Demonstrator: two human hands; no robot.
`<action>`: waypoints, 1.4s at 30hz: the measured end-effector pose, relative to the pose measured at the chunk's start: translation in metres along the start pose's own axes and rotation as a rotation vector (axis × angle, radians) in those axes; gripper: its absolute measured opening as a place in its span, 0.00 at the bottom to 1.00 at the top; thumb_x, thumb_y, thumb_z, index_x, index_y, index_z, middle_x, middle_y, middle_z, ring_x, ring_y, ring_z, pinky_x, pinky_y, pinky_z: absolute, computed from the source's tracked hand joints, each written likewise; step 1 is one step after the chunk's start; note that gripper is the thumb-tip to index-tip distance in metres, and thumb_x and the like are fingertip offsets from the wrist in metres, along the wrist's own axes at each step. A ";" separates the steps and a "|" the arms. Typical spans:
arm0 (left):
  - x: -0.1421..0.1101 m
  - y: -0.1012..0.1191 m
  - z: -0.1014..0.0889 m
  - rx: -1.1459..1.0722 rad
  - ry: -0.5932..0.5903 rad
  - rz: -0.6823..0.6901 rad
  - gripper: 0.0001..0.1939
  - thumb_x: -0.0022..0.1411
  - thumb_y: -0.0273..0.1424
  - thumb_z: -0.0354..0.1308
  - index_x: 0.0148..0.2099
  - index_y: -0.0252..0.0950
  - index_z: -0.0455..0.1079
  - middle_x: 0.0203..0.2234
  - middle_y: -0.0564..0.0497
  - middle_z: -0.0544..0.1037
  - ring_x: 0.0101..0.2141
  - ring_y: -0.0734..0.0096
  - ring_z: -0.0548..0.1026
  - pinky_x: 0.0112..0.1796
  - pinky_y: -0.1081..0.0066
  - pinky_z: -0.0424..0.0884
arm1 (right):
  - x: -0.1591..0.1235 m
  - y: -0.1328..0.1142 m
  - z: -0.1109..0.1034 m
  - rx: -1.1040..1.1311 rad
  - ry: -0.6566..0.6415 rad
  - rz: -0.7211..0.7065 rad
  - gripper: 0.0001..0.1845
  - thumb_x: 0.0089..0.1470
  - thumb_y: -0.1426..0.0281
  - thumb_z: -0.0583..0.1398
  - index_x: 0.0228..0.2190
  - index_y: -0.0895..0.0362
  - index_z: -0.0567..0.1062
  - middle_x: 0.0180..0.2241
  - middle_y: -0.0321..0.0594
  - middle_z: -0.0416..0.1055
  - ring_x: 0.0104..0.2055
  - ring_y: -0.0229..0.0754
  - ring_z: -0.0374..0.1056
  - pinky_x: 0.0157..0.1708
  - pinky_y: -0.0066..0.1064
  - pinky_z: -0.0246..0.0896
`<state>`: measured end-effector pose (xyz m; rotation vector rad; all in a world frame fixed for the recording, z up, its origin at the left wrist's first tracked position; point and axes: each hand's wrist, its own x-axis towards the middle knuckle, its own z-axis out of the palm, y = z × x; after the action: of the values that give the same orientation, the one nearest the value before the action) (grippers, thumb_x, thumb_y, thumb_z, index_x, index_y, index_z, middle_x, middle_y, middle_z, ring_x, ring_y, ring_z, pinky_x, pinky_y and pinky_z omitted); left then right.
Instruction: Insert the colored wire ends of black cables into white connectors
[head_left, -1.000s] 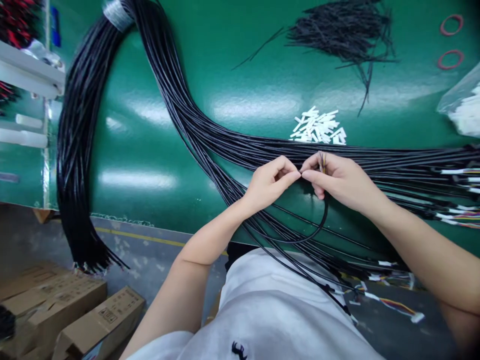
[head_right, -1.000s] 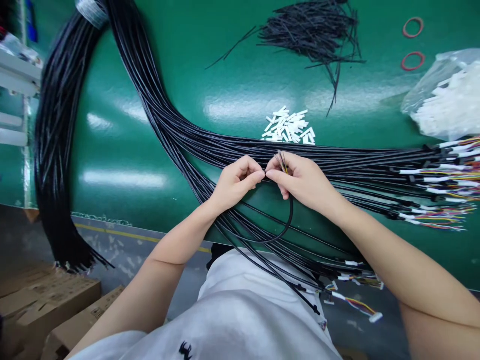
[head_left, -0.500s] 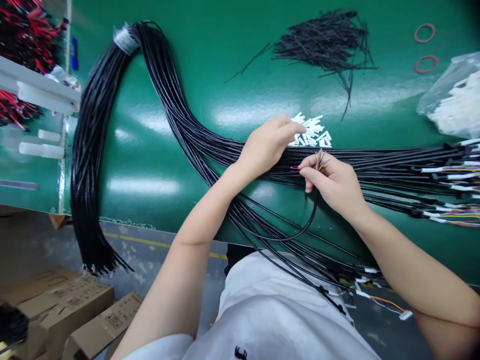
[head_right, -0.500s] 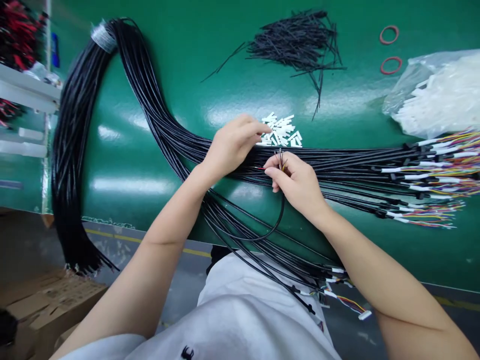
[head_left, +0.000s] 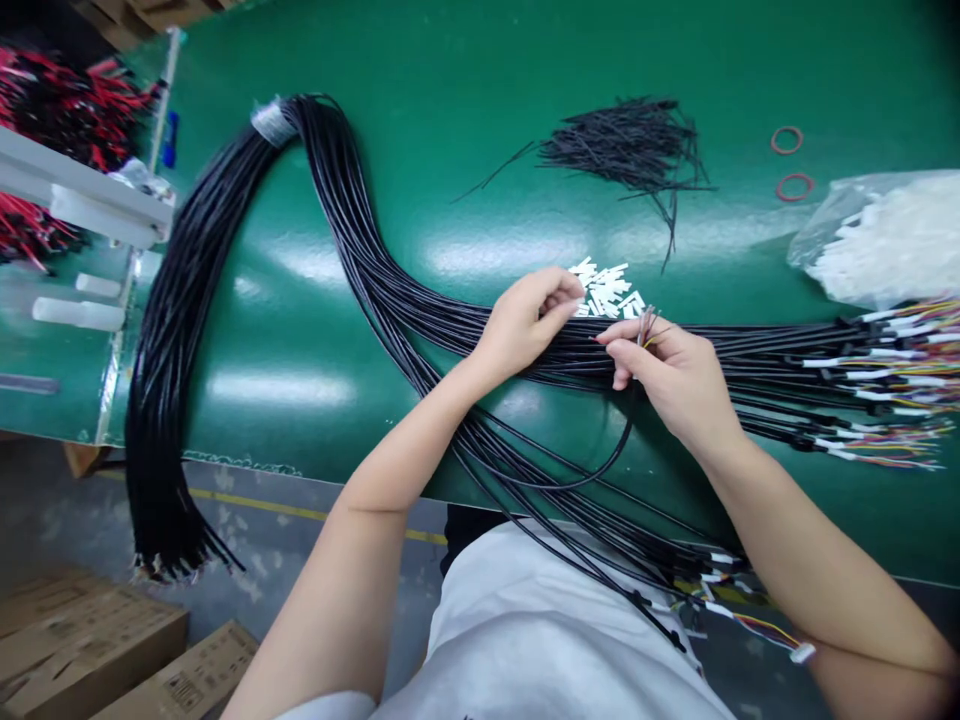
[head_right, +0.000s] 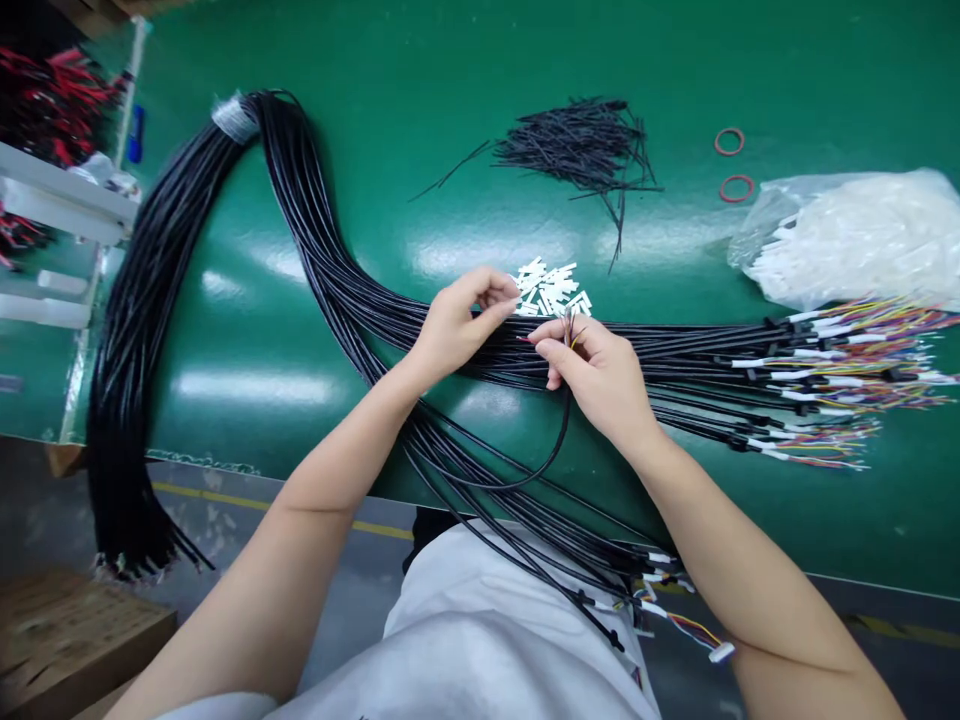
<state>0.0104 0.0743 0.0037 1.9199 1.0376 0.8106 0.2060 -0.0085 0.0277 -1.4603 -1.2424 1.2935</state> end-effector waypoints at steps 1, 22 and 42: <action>-0.011 0.008 0.001 -0.121 -0.021 -0.034 0.08 0.68 0.33 0.59 0.47 0.38 0.76 0.36 0.51 0.78 0.37 0.73 0.73 0.42 0.70 0.68 | 0.000 -0.002 0.001 -0.003 0.021 -0.017 0.05 0.60 0.66 0.64 0.36 0.52 0.80 0.22 0.29 0.70 0.25 0.36 0.68 0.35 0.34 0.65; -0.072 0.027 0.032 -0.837 0.084 -0.406 0.18 0.61 0.43 0.71 0.40 0.38 0.68 0.36 0.54 0.77 0.34 0.83 0.75 0.38 0.78 0.73 | -0.021 0.005 0.015 -0.394 0.078 -0.304 0.08 0.59 0.73 0.63 0.29 0.49 0.74 0.29 0.37 0.68 0.31 0.42 0.64 0.32 0.38 0.61; -0.079 0.030 0.036 -1.028 -0.042 -0.595 0.17 0.62 0.41 0.69 0.48 0.37 0.75 0.31 0.56 0.81 0.30 0.82 0.81 0.33 0.81 0.76 | -0.021 0.019 0.016 -0.460 0.179 -0.616 0.13 0.52 0.82 0.63 0.27 0.51 0.71 0.26 0.32 0.68 0.23 0.36 0.60 0.23 0.33 0.55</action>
<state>0.0146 -0.0173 -0.0002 0.7049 0.8367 0.7259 0.1936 -0.0336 0.0111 -1.2941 -1.7567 0.4749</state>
